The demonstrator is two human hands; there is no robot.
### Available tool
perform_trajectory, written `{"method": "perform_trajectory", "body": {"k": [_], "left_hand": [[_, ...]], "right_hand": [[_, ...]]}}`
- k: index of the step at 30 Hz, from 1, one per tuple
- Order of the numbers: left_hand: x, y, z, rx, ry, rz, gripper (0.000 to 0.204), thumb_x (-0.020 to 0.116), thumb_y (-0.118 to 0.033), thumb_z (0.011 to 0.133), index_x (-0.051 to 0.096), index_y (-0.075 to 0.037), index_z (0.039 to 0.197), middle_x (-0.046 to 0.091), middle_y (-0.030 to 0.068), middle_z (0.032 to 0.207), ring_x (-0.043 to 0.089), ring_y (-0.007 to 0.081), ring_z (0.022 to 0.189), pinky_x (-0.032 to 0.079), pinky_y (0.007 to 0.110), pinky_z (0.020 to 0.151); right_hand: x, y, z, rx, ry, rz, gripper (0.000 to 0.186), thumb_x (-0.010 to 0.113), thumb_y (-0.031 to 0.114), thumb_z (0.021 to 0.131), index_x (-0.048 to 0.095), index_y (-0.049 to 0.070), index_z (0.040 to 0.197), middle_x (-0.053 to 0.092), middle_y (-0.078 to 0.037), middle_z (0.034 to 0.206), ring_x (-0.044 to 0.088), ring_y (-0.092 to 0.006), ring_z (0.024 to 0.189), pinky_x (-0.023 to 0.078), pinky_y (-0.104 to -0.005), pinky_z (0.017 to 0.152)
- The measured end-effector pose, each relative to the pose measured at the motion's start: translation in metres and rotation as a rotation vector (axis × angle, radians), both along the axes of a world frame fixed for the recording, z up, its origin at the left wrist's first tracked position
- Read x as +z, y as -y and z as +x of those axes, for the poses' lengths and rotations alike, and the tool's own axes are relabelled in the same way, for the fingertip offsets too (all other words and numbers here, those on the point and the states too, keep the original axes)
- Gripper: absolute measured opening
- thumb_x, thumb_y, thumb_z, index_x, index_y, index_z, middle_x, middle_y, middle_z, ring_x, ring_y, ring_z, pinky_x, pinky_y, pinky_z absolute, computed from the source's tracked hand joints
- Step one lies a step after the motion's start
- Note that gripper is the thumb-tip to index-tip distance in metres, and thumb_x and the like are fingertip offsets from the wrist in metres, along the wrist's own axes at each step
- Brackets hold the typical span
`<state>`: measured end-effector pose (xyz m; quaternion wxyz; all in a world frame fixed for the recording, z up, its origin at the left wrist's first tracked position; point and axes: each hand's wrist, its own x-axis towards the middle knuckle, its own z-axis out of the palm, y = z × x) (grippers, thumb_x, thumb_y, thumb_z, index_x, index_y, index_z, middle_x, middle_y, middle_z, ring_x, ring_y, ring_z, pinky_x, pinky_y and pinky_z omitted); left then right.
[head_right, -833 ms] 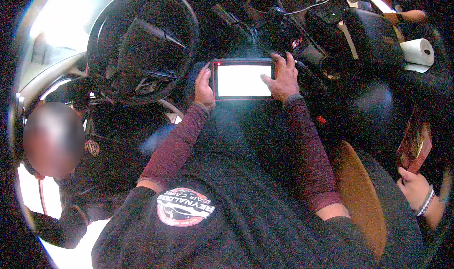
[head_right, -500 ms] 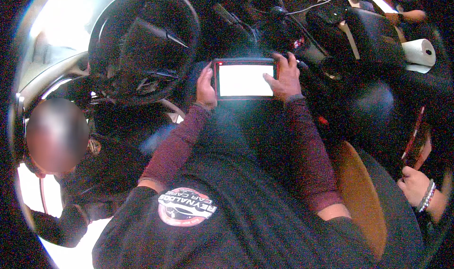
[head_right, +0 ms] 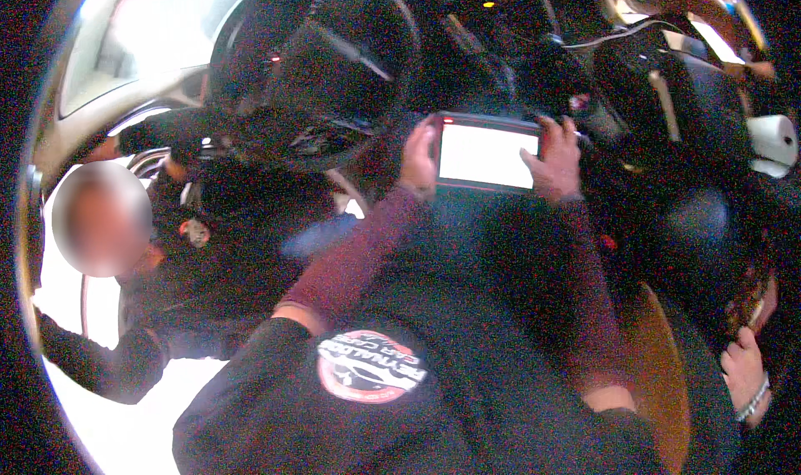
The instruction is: Using a handheld diagnostic scanner inside a vehicle to check for error codes while interacting with another mechanic.
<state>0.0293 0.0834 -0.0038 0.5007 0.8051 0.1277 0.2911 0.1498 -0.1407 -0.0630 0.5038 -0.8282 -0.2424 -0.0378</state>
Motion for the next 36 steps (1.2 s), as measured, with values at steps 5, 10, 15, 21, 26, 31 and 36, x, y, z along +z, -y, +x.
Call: {"method": "perform_trajectory", "body": {"k": [5, 10, 15, 21, 26, 31, 36], "left_hand": [[0.003, -0.005, -0.003, -0.09, -0.009, -0.362, 0.04, 0.036, -0.017, 0.101, 0.055, 0.003, 0.13, 0.063, 0.0113, 0.124, 0.061, 0.0167, 0.111, 0.046, 0.03, 0.099], [0.004, -0.005, -0.001, -0.091, 0.01, -0.35, 0.043, 0.039, -0.02, 0.102, 0.05, 0.005, 0.137, 0.062, 0.0115, 0.126, 0.057, 0.0179, 0.116, 0.041, 0.029, 0.103], [0.007, -0.006, -0.002, -0.061, -0.017, -0.258, 0.044, 0.04, -0.02, 0.102, 0.051, 0.006, 0.135, 0.06, 0.0127, 0.129, 0.055, 0.0185, 0.119, 0.039, 0.029, 0.105], [0.005, -0.007, -0.003, -0.041, -0.015, -0.234, 0.043, 0.039, -0.02, 0.103, 0.052, 0.006, 0.134, 0.06, 0.0132, 0.129, 0.055, 0.0195, 0.121, 0.039, 0.029, 0.106], [0.005, 0.001, -0.003, -0.018, -0.044, -0.253, 0.043, 0.039, -0.02, 0.103, 0.052, 0.007, 0.134, 0.06, 0.0127, 0.13, 0.054, 0.0199, 0.121, 0.038, 0.029, 0.106], [-0.009, -0.017, 0.003, -0.073, 0.02, -0.304, 0.038, 0.034, -0.019, 0.103, 0.056, -0.001, 0.127, 0.065, 0.0094, 0.118, 0.062, 0.017, 0.105, 0.047, 0.03, 0.096], [-0.018, -0.025, 0.004, -0.057, 0.025, -0.283, 0.038, 0.034, -0.02, 0.103, 0.056, -0.001, 0.128, 0.065, 0.0092, 0.117, 0.063, 0.0171, 0.104, 0.048, 0.03, 0.095]], "right_hand": [[0.004, -0.011, -0.009, -0.01, -0.088, 0.018, 0.074, 0.075, 0.034, 0.076, 0.045, 0.017, 0.141, 0.025, -0.024, 0.153, 0.033, -0.0463, 0.136, 0.032, -0.0542, 0.111], [0.014, -0.007, -0.009, -0.018, -0.119, 0.014, 0.074, 0.075, 0.033, 0.075, 0.045, 0.017, 0.141, 0.023, -0.023, 0.155, 0.032, -0.0479, 0.137, 0.033, -0.0543, 0.112], [0.014, -0.006, -0.01, -0.021, -0.117, -0.011, 0.074, 0.075, 0.032, 0.075, 0.045, 0.017, 0.141, 0.024, -0.024, 0.155, 0.032, -0.0488, 0.137, 0.033, -0.0522, 0.112], [0.01, -0.01, -0.009, -0.037, -0.08, -0.005, 0.071, 0.073, 0.033, 0.078, 0.045, 0.016, 0.141, 0.025, -0.024, 0.154, 0.034, -0.0486, 0.135, 0.033, -0.0529, 0.112], [0.001, -0.007, -0.004, -0.038, -0.098, -0.002, 0.066, 0.07, 0.033, 0.081, 0.045, 0.016, 0.141, 0.025, -0.024, 0.154, 0.035, -0.0482, 0.134, 0.033, -0.053, 0.112], [0.004, -0.011, -0.003, -0.037, -0.103, 0.02, 0.066, 0.07, 0.033, 0.082, 0.046, 0.017, 0.141, 0.025, -0.024, 0.154, 0.034, -0.0477, 0.135, 0.032, -0.0528, 0.112], [0.012, -0.009, -0.006, 0.006, -0.167, -0.001, 0.082, 0.079, 0.037, 0.071, 0.044, 0.018, 0.143, 0.022, -0.024, 0.155, 0.031, -0.0466, 0.138, 0.032, -0.054, 0.113]]}}
